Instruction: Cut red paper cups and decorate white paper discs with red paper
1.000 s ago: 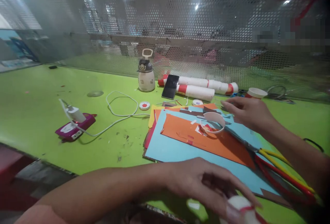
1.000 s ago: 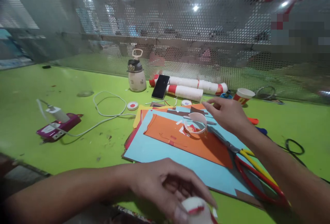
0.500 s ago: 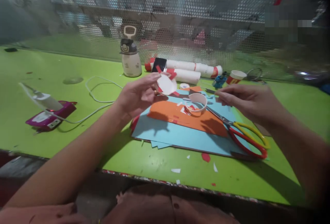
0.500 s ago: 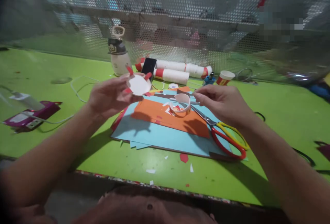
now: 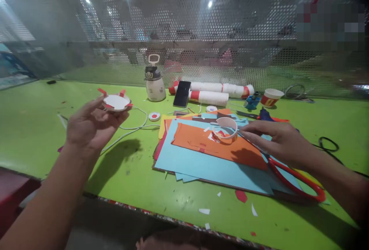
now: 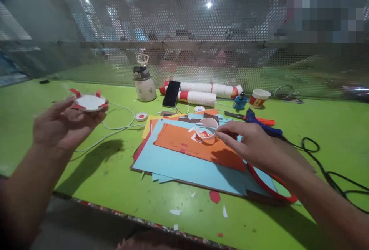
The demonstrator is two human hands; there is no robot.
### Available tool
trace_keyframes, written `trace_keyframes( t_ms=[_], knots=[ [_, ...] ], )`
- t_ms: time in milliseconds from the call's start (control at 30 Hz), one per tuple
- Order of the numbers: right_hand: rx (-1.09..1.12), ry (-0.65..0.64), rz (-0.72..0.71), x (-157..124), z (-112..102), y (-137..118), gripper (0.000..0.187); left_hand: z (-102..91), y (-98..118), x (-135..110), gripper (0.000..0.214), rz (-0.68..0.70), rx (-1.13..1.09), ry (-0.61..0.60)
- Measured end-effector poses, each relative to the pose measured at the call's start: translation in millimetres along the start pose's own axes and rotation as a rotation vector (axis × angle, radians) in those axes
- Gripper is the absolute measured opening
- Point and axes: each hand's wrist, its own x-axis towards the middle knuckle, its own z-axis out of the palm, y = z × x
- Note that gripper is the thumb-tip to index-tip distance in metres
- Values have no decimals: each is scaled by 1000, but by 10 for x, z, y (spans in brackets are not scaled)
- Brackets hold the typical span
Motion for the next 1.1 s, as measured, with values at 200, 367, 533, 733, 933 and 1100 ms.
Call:
trace_keyframes(
  t_ms=[200,367,533,733,933,1100],
  knots=[
    [-1,-38,-111,9,199,-123,24,295,-517,-160,11,-266,23,-77],
    [-32,-166,-170,-91,344,-281,24,622,-1055,-524,22,-646,38,-352],
    [196,-239,-18,-160,317,-424,26,717,-1207,-640,40,-780,-18,-465],
    [518,-218,228,-125,348,-436,28,785,-1226,-554,49,-715,-39,-549],
    [826,-203,353,-87,473,-442,36,766,-1243,-467,55,-722,-28,-655],
    [915,-233,425,-59,493,-514,37,724,-1307,-428,67,-765,-40,-755]
  ],
)
